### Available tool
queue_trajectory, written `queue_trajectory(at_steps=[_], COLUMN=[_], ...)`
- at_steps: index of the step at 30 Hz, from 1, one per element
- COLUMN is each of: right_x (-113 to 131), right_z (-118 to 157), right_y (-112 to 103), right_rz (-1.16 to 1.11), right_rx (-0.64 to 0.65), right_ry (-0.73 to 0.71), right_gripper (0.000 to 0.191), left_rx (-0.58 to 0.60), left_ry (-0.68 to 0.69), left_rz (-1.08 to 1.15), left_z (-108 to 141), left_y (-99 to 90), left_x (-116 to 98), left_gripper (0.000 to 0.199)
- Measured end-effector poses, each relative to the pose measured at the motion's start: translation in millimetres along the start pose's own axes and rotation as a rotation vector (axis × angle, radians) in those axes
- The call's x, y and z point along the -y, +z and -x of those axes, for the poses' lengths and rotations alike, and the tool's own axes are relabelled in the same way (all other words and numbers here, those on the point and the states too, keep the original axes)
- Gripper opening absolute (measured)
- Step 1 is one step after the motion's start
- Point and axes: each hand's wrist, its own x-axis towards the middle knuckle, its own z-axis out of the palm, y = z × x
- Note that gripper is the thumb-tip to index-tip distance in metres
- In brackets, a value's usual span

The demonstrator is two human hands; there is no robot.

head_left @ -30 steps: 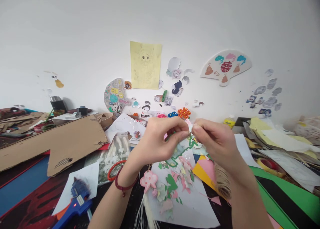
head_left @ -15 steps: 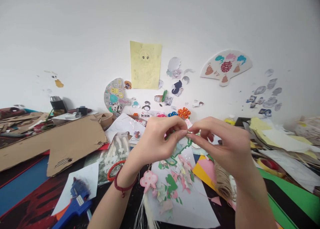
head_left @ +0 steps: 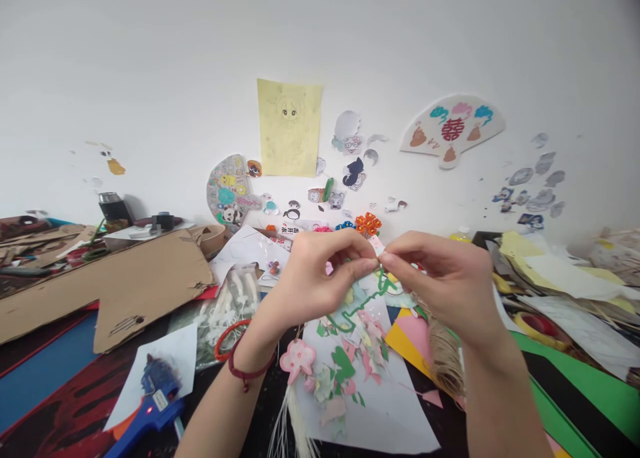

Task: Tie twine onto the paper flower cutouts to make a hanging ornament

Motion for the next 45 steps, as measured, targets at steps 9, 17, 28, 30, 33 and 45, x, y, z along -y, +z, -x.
queue_trajectory(at_steps=[9, 17, 28, 30, 33, 45], right_x=[1, -2, -1, 2, 4, 9], right_z=[1, 1, -2, -1, 1, 5], right_y=[6, 11, 2, 1, 2, 7], right_rz=[0.010, -0.024, -0.157, -0.096, -0.029, 0.055], right_rx=[-0.086, -0.143, -0.017, 0.016, -0.007, -0.185], right_ry=[-0.028, -0.022, 0.277, 0.307, 0.289, 0.133], right_gripper=[0.009, 0.008, 0.011, 0.012, 0.016, 0.005], left_rx=[-0.031, -0.041, -0.092, -0.118, -0.167, -0.237], left_ry=[-0.072, -0.163, -0.142, -0.110, -0.062, 0.046], left_rz=[0.088, 0.156, 0.156, 0.123, 0.071, -0.067], left_z=[-1, -2, -2, -2, -1, -2], left_y=[1.7, 0.4, 3.4, 5.2, 7.8, 6.0], left_x=[1, 2, 5, 6, 7, 2], left_gripper=[0.008, 0.011, 0.007, 0.007, 0.005, 0.007])
